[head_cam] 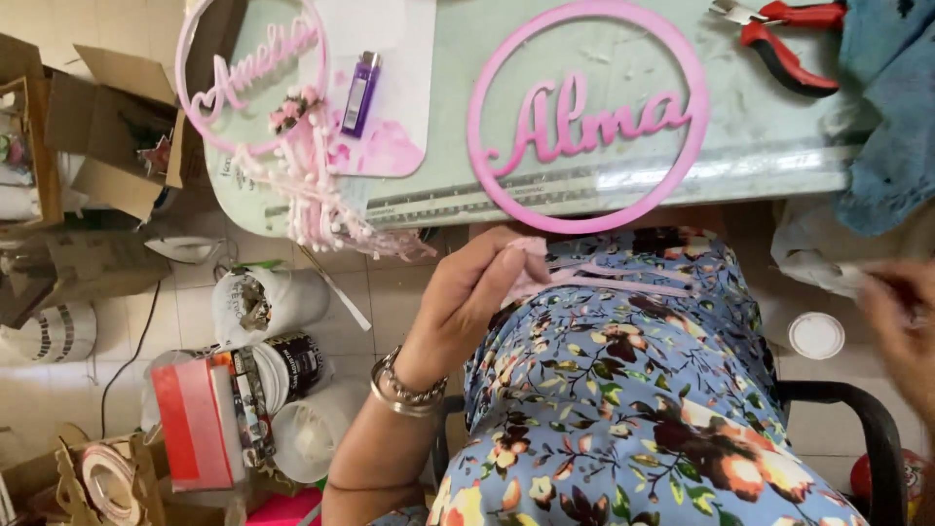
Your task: Decorating pink circular frames with names using ribbons, lace, and small flowers
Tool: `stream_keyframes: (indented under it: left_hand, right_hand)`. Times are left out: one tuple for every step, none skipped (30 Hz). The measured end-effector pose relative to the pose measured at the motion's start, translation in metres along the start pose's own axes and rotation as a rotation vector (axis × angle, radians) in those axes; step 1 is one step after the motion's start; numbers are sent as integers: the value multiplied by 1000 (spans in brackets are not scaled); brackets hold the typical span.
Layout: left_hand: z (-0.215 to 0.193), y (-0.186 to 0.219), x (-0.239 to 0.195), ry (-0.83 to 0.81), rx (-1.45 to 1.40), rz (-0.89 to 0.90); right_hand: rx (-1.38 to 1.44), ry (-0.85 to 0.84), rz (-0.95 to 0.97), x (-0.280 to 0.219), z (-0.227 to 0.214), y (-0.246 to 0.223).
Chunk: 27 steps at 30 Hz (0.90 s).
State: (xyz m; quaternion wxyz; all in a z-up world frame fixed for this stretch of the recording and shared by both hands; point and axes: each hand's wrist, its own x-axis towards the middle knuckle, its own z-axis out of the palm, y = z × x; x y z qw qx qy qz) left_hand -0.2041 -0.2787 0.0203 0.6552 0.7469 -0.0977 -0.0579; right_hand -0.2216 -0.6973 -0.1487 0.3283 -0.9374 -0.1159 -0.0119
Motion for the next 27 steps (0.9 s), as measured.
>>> stream_keyframes:
  left_hand:
    - [1, 3, 2, -68, 69, -27]
    - [1, 3, 2, -65, 69, -25]
    - [1, 2, 3, -86, 74, -33]
    - [2, 2, 4, -109, 77, -39]
    - [2, 0, 3, -107, 76, -37]
    - [3, -3, 2, -142, 35, -76]
    - [3, -6, 1, -176, -6, -114]
    - [4, -11, 0, -172, -7, -113]
    - [5, -16, -1, -216, 24, -50]
    - [6, -22, -3, -259, 54, 11]
    - [6, -17, -5, -255, 53, 12]
    - [5, -12, -7, -271, 65, 49]
    - [4, -7, -10, -287, 77, 85]
    - [6, -13, -14, -265, 91, 88]
    - [6, -19, -19, -260, 169, 32]
    - [4, -24, -25, -238, 254, -30]
    - [3, -26, -25, -199, 273, -32]
    - [4, -27, -27, -227, 140, -51]
    - [4, -30, -28, -253, 6, -64]
    - [3, -35, -31, -221, 10, -69]
    - [4, -41, -33, -212, -69, -86]
    - [6, -46, -34, -217, -154, -99]
    - [4, -48, -35, -198, -155, -98]
    - [3, -51, -35, -192, -112, -76]
    - [3, -53, -34, -185, -69, -54]
    - [1, -58, -34, -181, -74, -57]
    - [-1, -62, -34, -171, -156, -63]
  right_hand:
    - [-2, 50, -67, 12, -5, -79]
    - [-2, 50, -71, 30, -5, -111]
    - [19, 34, -258, 48, -5, -144]
    - [39, 20, -444, 67, -6, -176]
    - [37, 20, -447, 76, -2, -196]
    - [166, -30, -490, 85, 2, -216]
    - [295, -82, -531, 94, 6, -236]
    - [294, -84, -535, 97, 12, -243]
    - [373, -146, -515, 100, 18, -249]
    - [452, -209, -494, 102, 25, -255]
    - [451, -212, -497, 101, 26, -256]
    - [496, -222, -508, 101, 26, -257]
    - [541, -233, -518, 100, 27, -258]
    - [548, -241, -543, 95, 29, -252]
    - [481, -238, -515, 90, 31, -246]
    - [422, -240, -502, 88, 36, -242]
    - [436, -254, -541, 87, 38, -240]
    - [375, -205, -534, 84, 40, -238]
    - [315, -154, -527, 83, 43, -234]
    - [325, -174, -551, 82, 44, -234]
    - [244, -114, -594, 83, 45, -232]
    - [156, -46, -625, 81, 44, -229]
    - [160, -58, -639, 81, 46, -226]
    - [135, -64, -620, 79, 48, -222]
    - [109, -69, -600, 78, 50, -217]
    - [108, -75, -600, 81, 51, -222]
    - [100, -49, -614, 84, 51, -227]
